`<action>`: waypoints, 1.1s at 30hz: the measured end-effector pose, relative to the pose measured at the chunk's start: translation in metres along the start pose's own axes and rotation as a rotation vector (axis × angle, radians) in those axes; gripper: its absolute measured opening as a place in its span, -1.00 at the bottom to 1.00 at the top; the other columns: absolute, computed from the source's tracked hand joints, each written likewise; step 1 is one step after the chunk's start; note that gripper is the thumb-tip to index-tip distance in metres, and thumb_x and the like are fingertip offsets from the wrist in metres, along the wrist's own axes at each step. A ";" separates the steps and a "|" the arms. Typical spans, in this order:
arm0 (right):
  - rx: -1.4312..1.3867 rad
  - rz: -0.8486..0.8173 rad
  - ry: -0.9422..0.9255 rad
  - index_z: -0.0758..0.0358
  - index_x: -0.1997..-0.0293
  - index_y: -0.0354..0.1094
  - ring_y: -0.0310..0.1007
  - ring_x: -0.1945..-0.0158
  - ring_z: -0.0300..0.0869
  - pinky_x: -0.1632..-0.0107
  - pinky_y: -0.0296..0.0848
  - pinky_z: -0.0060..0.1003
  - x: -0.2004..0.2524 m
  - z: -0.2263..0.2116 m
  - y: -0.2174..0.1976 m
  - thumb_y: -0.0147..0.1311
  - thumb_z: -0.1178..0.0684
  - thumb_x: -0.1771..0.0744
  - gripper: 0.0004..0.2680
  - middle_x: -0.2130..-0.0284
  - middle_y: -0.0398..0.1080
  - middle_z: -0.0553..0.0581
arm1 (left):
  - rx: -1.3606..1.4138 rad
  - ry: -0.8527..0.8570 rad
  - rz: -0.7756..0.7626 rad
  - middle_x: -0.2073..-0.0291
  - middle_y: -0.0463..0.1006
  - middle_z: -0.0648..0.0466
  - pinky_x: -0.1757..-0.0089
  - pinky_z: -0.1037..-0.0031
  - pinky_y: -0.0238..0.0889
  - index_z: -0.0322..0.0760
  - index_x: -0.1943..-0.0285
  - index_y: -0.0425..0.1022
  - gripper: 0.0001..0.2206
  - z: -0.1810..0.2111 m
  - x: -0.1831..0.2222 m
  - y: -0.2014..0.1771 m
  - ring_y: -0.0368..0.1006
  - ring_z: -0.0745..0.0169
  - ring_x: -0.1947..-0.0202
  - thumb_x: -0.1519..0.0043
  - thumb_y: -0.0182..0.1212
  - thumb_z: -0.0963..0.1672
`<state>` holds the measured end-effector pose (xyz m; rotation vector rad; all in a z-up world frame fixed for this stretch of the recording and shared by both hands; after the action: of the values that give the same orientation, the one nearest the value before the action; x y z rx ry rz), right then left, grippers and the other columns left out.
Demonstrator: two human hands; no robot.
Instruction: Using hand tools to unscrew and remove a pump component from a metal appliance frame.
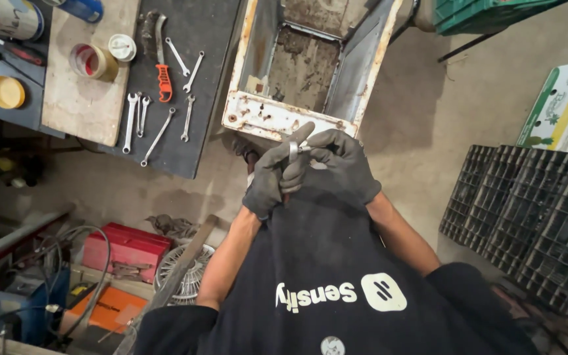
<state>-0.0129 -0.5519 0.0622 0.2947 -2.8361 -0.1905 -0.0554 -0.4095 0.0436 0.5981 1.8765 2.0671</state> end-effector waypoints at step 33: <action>0.225 -0.444 0.372 0.26 -0.53 -0.16 0.49 -0.12 0.08 -0.05 0.57 -0.08 -0.071 0.071 0.108 0.15 0.14 -0.31 -0.39 -0.18 0.32 0.39 | -0.716 0.253 0.603 -0.20 0.50 -0.18 0.36 0.54 0.63 -0.13 -0.45 0.14 -0.53 0.111 0.001 -0.165 0.65 0.21 0.33 -0.33 0.07 -0.16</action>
<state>0.0140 -0.4244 -0.0068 0.9063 -2.3878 0.0899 -0.0136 -0.2936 -0.1122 0.7857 0.9542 3.0814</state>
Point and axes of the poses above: each hand's wrist, its own x-axis away from the middle knuckle, its own y-axis out of the palm, z = x × y, the point moved 4 cm from there along -x, towards the middle knuckle
